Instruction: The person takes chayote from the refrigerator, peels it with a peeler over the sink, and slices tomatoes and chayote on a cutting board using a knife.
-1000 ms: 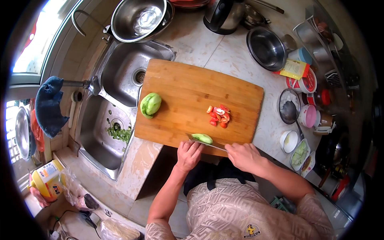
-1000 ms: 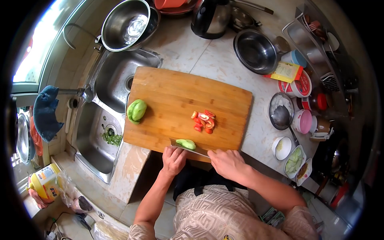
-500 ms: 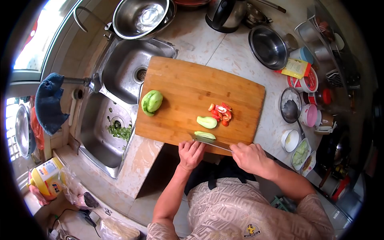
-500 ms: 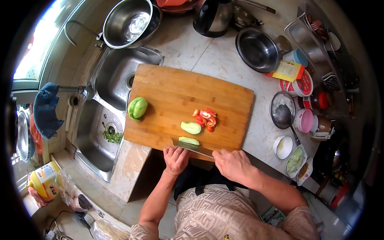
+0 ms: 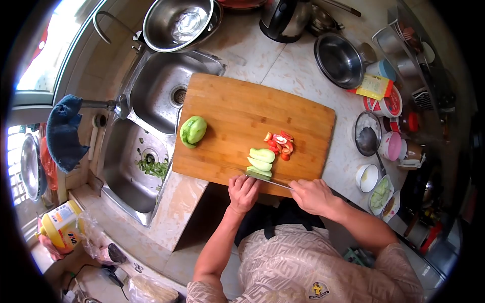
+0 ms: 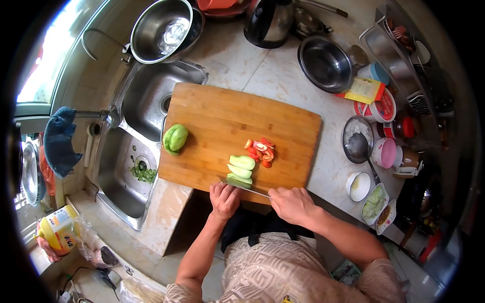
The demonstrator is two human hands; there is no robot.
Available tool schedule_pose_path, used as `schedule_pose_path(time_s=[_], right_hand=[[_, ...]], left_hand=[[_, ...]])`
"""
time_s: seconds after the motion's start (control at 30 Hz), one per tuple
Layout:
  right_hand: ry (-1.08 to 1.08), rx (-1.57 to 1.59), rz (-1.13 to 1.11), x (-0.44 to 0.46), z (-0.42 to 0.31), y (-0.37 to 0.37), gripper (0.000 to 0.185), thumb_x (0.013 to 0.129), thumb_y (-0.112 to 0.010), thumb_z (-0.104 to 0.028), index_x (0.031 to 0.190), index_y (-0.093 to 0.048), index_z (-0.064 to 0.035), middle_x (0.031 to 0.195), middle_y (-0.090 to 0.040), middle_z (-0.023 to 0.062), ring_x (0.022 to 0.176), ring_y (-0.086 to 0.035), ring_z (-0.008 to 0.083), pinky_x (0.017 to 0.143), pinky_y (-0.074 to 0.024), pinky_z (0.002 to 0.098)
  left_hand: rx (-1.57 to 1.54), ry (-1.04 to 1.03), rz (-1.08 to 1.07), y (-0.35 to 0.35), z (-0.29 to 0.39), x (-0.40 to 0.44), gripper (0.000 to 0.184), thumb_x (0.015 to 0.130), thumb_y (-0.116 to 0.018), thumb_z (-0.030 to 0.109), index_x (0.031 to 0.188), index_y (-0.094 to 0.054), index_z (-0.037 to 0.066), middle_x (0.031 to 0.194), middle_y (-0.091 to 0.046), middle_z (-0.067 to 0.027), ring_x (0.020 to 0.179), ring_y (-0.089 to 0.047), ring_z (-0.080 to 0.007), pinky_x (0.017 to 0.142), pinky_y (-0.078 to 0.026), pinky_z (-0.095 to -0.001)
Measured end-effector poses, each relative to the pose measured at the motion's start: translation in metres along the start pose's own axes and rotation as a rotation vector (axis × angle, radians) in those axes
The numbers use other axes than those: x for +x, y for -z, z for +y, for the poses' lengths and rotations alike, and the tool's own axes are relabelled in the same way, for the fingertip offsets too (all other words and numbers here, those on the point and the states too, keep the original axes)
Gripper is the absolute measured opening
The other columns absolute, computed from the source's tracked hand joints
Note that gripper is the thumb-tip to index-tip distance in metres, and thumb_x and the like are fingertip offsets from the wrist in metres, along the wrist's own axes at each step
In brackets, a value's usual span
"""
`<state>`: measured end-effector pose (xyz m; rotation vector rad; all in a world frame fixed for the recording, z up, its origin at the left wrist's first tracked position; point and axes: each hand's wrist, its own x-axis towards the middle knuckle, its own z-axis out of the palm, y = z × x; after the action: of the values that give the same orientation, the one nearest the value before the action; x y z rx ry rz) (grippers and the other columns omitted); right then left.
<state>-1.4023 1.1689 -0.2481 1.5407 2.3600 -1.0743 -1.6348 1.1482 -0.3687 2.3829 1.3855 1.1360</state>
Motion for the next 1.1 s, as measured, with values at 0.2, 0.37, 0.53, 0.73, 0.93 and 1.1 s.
schedule_pose_path(time_s=[0.2, 0.37, 0.53, 0.73, 0.93, 1.1], right_hand=[[-0.009, 0.064, 0.209, -0.008, 0.003, 0.012, 0.012, 0.093, -0.057, -0.018, 0.093, -0.056, -0.0059, 0.079, -0.065, 0.0134, 0.069, -0.065, 0.0392, 0.061, -0.0510, 0.0517], [-0.029, -0.127, 0.120, 0.005, 0.009, 0.031, 0.011, 0.092, -0.057, -0.016, 0.090, -0.056, -0.0051, 0.076, -0.064, 0.0142, 0.066, -0.065, 0.0388, 0.060, -0.0511, 0.0503], [-0.072, -0.182, 0.041, 0.006, 0.006, 0.033, 0.010, 0.093, -0.055, -0.013, 0.089, -0.055, -0.0042, 0.077, -0.064, 0.0153, 0.067, -0.066, 0.0394, 0.061, -0.0514, 0.0506], [-0.060, -0.112, 0.080, 0.019, 0.018, 0.012, 0.011, 0.093, -0.055, -0.014, 0.089, -0.055, -0.0045, 0.076, -0.064, 0.0168, 0.069, -0.065, 0.0416, 0.061, -0.0508, 0.0522], [-0.102, 0.117, 0.234, -0.004, 0.012, 0.022, 0.015, 0.094, -0.056, -0.018, 0.090, -0.056, -0.0035, 0.076, -0.065, 0.0200, 0.071, -0.064, 0.0429, 0.062, -0.0504, 0.0522], [-0.140, 0.160, 0.221, -0.008, 0.024, 0.012, 0.015, 0.093, -0.057, -0.018, 0.092, -0.058, -0.0032, 0.076, -0.065, 0.0195, 0.071, -0.064, 0.0426, 0.062, -0.0511, 0.0518]], left_hand=[[-0.047, 0.035, 0.006, 0.001, -0.002, 0.007, 0.028, 0.074, -0.070, 0.007, 0.102, -0.070, 0.007, 0.101, -0.068, -0.0053, 0.092, -0.064, -0.0219, 0.079, -0.045, -0.0370], [-0.034, 0.009, -0.081, -0.001, -0.007, 0.037, 0.029, 0.075, -0.073, 0.008, 0.104, -0.068, 0.006, 0.105, -0.067, -0.0067, 0.097, -0.062, -0.0249, 0.083, -0.045, -0.0386], [-0.006, 0.066, -0.220, -0.002, -0.008, 0.035, 0.033, 0.077, -0.070, 0.011, 0.109, -0.067, 0.006, 0.113, -0.066, -0.0059, 0.106, -0.060, -0.0246, 0.089, -0.044, -0.0401], [-0.007, 0.047, -0.189, -0.002, -0.009, 0.040, 0.035, 0.077, -0.070, 0.012, 0.112, -0.067, 0.007, 0.115, -0.066, -0.0061, 0.106, -0.059, -0.0246, 0.090, -0.044, -0.0410], [-0.118, -0.032, -0.285, 0.023, -0.018, 0.058, 0.056, 0.075, -0.080, 0.029, 0.122, -0.061, 0.006, 0.125, -0.062, -0.0090, 0.114, -0.057, -0.0301, 0.096, -0.043, -0.0428], [-0.189, -0.221, -0.381, 0.030, -0.046, 0.082, 0.067, 0.066, -0.086, 0.043, 0.116, -0.059, 0.007, 0.124, -0.063, -0.0106, 0.113, -0.058, -0.0312, 0.091, -0.046, -0.0447]])
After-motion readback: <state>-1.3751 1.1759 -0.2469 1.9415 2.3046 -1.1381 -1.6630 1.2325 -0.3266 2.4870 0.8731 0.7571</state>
